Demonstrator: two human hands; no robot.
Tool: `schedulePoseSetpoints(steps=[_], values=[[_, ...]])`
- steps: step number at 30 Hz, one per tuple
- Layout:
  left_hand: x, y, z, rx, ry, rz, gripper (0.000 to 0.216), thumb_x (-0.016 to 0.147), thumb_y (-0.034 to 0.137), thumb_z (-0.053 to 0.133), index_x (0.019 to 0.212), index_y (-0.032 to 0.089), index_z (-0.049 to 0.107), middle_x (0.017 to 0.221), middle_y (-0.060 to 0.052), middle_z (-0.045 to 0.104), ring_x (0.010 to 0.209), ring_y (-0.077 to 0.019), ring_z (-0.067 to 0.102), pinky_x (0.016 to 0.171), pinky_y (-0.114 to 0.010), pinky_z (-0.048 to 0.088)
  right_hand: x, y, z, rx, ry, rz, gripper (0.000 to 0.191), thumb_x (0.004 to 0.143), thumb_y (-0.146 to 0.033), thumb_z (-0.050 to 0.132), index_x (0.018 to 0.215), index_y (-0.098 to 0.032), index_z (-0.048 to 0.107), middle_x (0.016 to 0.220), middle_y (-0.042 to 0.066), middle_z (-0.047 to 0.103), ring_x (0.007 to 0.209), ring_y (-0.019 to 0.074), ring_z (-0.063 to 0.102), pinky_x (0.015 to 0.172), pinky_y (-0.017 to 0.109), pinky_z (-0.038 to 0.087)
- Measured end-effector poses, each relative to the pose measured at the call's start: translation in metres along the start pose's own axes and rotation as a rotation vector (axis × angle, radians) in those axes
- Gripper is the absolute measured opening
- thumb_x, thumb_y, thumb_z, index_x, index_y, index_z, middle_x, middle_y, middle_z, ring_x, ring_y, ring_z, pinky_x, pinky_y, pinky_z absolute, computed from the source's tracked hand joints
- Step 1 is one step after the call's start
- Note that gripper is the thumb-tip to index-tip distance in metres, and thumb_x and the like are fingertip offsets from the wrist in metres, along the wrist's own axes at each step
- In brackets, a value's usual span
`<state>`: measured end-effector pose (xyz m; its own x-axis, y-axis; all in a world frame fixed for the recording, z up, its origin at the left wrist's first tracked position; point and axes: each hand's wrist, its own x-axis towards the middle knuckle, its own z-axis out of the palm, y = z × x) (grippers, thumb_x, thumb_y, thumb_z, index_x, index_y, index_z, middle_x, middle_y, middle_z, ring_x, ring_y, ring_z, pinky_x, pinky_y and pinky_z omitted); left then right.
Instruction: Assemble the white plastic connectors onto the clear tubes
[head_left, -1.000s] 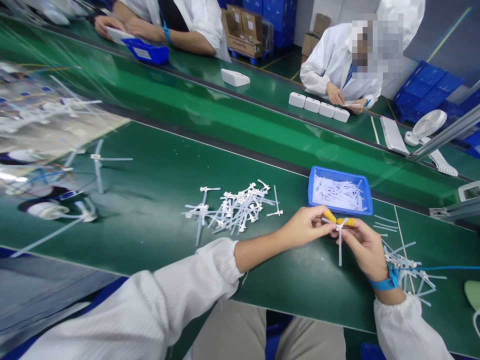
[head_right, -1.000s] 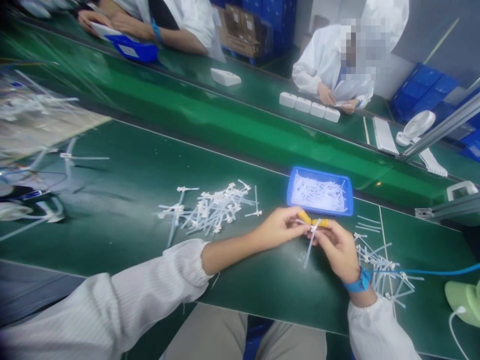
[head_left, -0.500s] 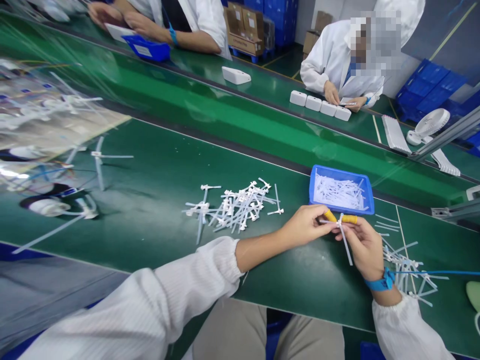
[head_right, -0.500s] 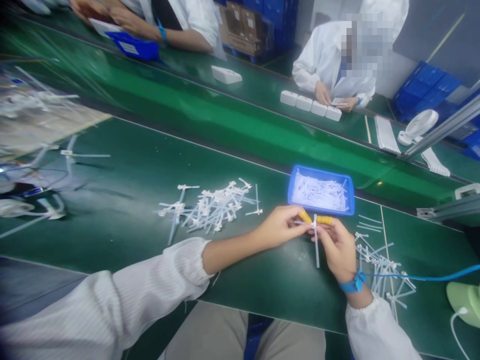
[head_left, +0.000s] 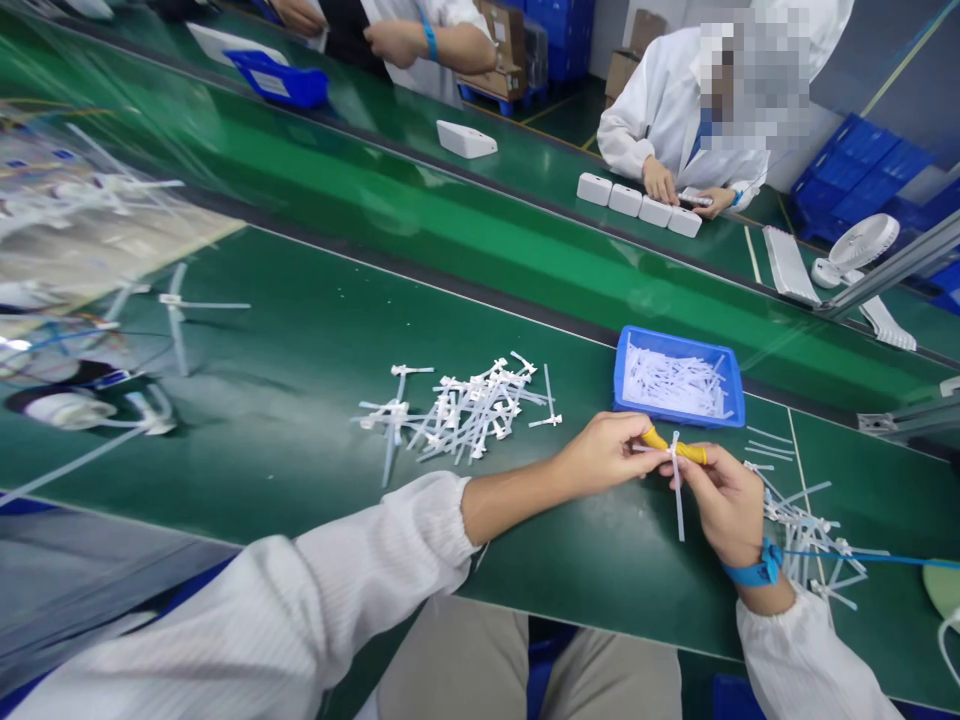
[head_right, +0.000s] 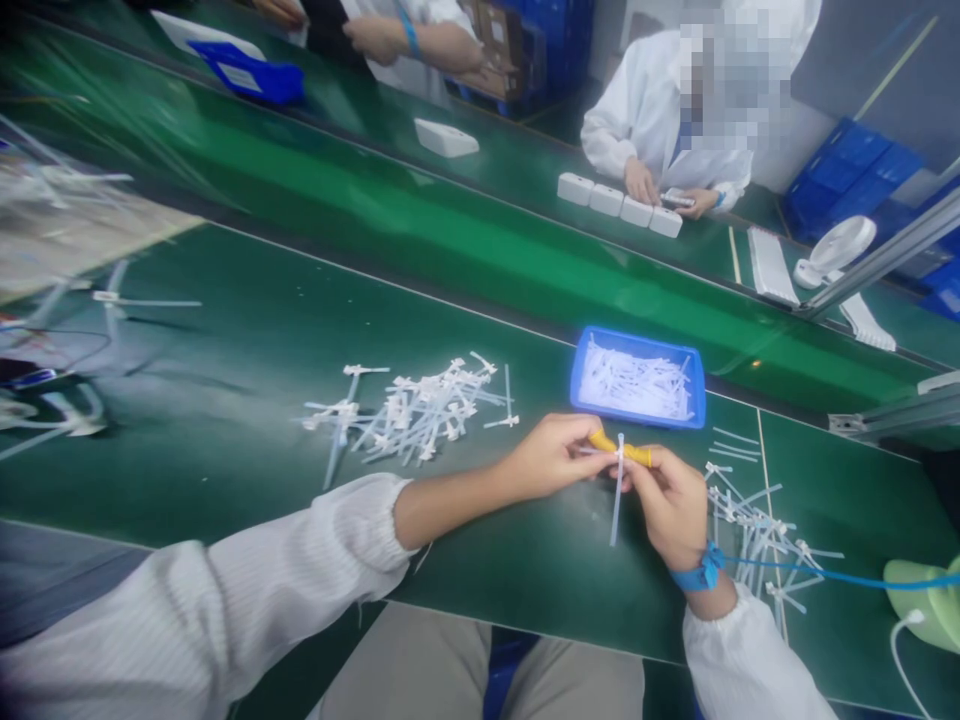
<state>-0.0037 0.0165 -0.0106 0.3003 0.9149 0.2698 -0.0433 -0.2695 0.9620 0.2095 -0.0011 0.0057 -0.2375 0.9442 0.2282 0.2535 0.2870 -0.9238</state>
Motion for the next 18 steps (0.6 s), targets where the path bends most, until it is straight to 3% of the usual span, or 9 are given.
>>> schedulePoseSetpoints(steps=[7,10,13,18], values=[[-0.0018,0.0036,-0.0037,0.079,-0.007,0.050,0.028,0.100,0.037,0.074,0.084,0.015,0.069,0.080,-0.004,0.074,0.065,-0.0120,0.068,0.059,-0.019,0.051,0.0060,-0.0040,-0.0015,-0.018,-0.051,-0.027,0.020,0.105,-0.036,0.073,0.091,-0.024,0.080,0.092,0.006,0.080,0.080,0.0200,0.075,0.075,0.032,0.063],[-0.0023,0.0038,-0.0052,0.225,0.012,0.119,0.022,0.102,0.036,0.072,0.092,0.017,0.072,0.085,-0.004,0.074,0.074,-0.0141,0.069,0.066,-0.022,0.053,0.0071,-0.0007,-0.0010,0.027,-0.067,-0.001,0.016,0.105,-0.038,0.072,0.109,-0.025,0.080,0.105,0.008,0.081,0.086,0.0218,0.077,0.080,0.036,0.066],[-0.0035,0.0040,-0.0062,0.316,0.051,0.216,0.014,0.104,0.030,0.068,0.099,0.018,0.073,0.094,-0.005,0.075,0.085,-0.0163,0.071,0.076,-0.024,0.056,0.0068,0.0027,-0.0010,0.095,-0.063,0.006,0.028,0.105,-0.040,0.072,0.129,-0.026,0.074,0.115,0.010,0.079,0.093,0.0230,0.077,0.083,0.038,0.068],[-0.0054,0.0047,-0.0073,0.351,0.093,0.293,0.009,0.105,0.026,0.066,0.105,0.019,0.071,0.102,-0.007,0.075,0.093,-0.0179,0.073,0.080,-0.025,0.059,0.0036,0.0029,-0.0039,0.018,-0.072,-0.089,0.028,0.106,-0.037,0.071,0.133,-0.028,0.073,0.114,0.009,0.078,0.097,0.0227,0.078,0.086,0.037,0.067]])
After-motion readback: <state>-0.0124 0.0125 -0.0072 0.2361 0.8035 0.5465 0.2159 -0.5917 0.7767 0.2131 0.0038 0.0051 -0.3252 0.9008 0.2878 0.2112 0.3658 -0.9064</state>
